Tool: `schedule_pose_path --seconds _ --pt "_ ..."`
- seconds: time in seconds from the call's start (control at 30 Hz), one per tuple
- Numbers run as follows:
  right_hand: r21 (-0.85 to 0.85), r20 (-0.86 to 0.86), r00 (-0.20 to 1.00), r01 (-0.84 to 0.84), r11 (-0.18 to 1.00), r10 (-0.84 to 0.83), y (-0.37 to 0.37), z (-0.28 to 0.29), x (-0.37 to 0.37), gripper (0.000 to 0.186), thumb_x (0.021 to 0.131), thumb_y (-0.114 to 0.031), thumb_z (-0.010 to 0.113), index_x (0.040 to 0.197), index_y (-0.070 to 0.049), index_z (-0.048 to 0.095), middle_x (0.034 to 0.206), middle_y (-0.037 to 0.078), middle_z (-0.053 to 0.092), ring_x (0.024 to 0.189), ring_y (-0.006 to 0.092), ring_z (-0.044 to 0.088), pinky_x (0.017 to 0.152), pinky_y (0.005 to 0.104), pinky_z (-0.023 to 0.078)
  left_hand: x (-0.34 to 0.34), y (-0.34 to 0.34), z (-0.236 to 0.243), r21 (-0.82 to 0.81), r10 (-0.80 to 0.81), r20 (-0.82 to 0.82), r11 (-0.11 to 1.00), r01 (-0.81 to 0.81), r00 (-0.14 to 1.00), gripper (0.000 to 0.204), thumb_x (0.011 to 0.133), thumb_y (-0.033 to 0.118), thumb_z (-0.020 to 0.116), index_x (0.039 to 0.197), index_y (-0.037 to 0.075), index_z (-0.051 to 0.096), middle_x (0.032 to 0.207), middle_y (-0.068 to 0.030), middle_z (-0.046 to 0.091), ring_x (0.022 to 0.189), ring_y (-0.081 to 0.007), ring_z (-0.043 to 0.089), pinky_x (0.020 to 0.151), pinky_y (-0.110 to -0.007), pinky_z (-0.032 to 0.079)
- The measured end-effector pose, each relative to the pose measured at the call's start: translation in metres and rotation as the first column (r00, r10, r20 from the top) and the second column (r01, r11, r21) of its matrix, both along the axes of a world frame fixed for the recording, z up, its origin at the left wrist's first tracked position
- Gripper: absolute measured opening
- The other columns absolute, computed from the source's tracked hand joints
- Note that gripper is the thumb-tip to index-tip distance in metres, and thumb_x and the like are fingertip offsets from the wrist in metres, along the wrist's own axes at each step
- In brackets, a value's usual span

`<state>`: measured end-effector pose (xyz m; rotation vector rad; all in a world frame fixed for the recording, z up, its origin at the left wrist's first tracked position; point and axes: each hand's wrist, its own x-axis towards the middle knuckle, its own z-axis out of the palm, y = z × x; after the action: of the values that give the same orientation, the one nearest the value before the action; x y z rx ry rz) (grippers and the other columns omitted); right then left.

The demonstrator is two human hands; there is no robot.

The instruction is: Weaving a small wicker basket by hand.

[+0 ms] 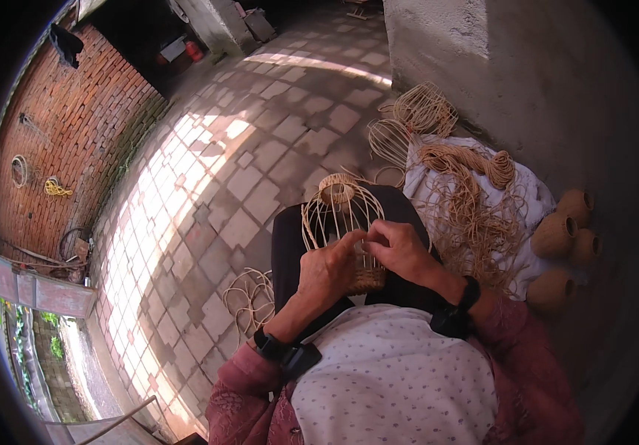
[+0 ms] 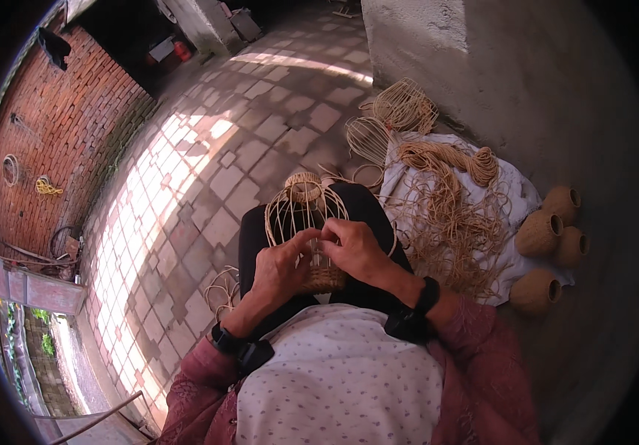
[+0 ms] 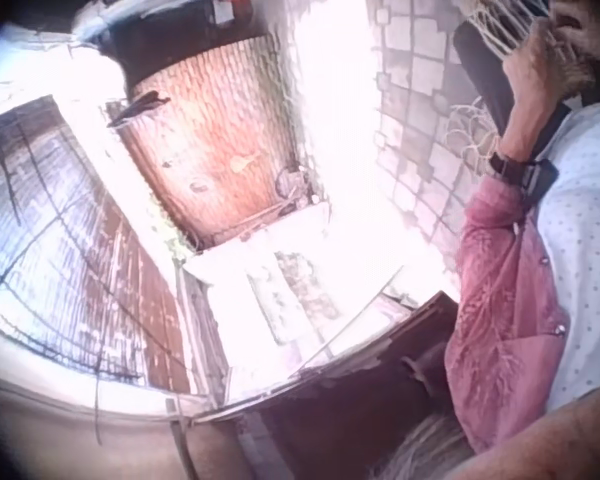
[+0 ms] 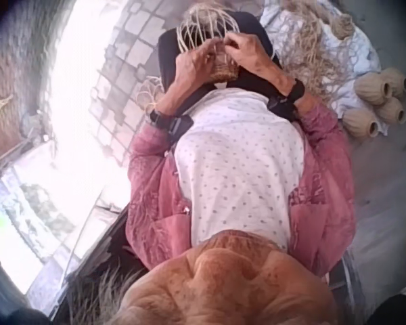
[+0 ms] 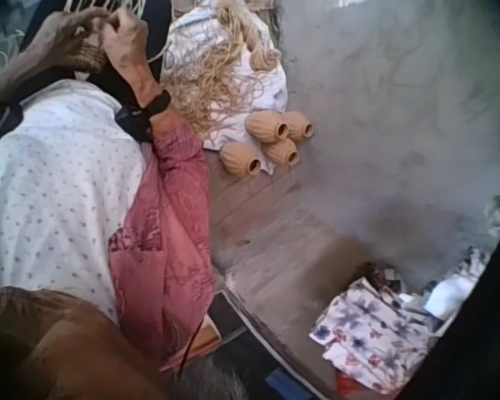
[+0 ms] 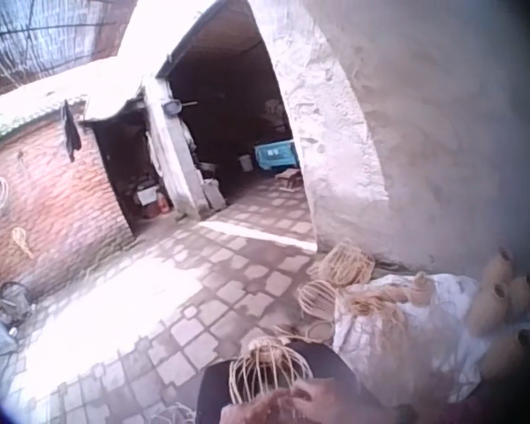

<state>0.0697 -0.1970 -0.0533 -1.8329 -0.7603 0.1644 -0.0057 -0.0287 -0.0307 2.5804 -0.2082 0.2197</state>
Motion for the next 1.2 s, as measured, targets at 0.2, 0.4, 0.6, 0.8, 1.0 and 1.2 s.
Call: schedule_pose_path --seconds 0.2,0.4,0.6,0.8,1.0,1.2 --pt "-0.127 -0.133 0.975 0.16 0.979 -0.177 0.005 -0.018 0.027 0.025 0.077 -0.017 0.072 0.084 -0.002 0.055 0.071 0.012 0.063 0.066 0.0229 0.065 0.059 0.0337 0.05 0.001 -0.009 0.002 0.025 -0.073 0.049 0.997 0.072 0.996 0.05 0.072 0.003 0.062 0.118 0.021 0.058 0.07 -0.0053 0.062 0.063 -0.0264 0.065 0.055 -0.039 0.051" --pt "-0.191 -0.155 0.98 0.09 0.977 -0.121 0.005 -0.041 0.046 0.026 0.072 -0.018 0.072 0.081 -0.002 0.054 0.068 0.011 0.06 0.064 0.022 0.061 0.06 0.0342 0.049 -0.007 0.007 0.005 -0.095 -0.104 0.234 0.987 0.129 0.967 0.039 0.069 -0.005 0.062 0.104 0.012 0.062 0.073 -0.0057 0.062 0.061 -0.0223 0.063 0.054 -0.033 0.05" --pt "-0.339 0.131 0.984 0.158 0.927 -0.12 0.001 -0.014 0.041 0.024 0.074 -0.016 0.073 0.08 -0.002 0.054 0.07 0.01 0.06 0.062 0.0199 0.059 0.058 0.0337 0.047 -0.028 0.037 0.027 -0.448 0.248 0.101 0.876 -0.179 0.963 0.024 0.077 -0.006 0.058 0.099 0.004 0.058 0.078 -0.0022 0.063 0.068 -0.0075 0.059 0.062 -0.023 0.048" --pt "0.259 -0.532 0.769 -0.251 0.933 0.355 0.021 0.044 -0.012 0.007 0.092 -0.01 0.061 0.094 -0.003 0.061 0.078 0.0 0.061 0.062 0.0027 0.053 0.054 0.0193 0.042 -0.025 0.033 0.017 -0.634 0.229 0.075 0.762 -0.131 0.971 0.029 0.08 -0.006 0.059 0.106 0.005 0.055 0.081 -0.0021 0.063 0.075 -0.007 0.059 0.064 -0.024 0.049" --pt "0.015 -0.264 0.962 -0.063 0.998 0.065 0.007 0.023 -0.008 0.005 0.086 -0.006 0.062 0.085 -0.001 0.063 0.068 0.002 0.061 0.06 0.0088 0.058 0.054 0.0252 0.045 -0.016 0.034 0.013 -0.497 0.132 -0.118 0.85 -0.174 0.984 0.032 0.083 -0.002 0.06 0.114 0.006 0.054 0.085 -0.0078 0.069 0.067 -0.0134 0.063 0.064 -0.026 0.05" --pt "-0.212 0.233 0.972 0.014 0.977 0.037 0.015 0.022 -0.01 0.009 0.073 -0.002 0.064 0.076 -0.001 0.056 0.071 0.015 0.06 0.062 0.0316 0.06 0.056 0.0377 0.047 -0.009 0.031 -0.002 -0.195 0.021 -0.041 0.98 -0.029 0.999 0.047 0.079 0.0 0.058 0.124 0.012 0.054 0.084 -0.0146 0.069 0.074 -0.0332 0.067 0.065 -0.04 0.054"
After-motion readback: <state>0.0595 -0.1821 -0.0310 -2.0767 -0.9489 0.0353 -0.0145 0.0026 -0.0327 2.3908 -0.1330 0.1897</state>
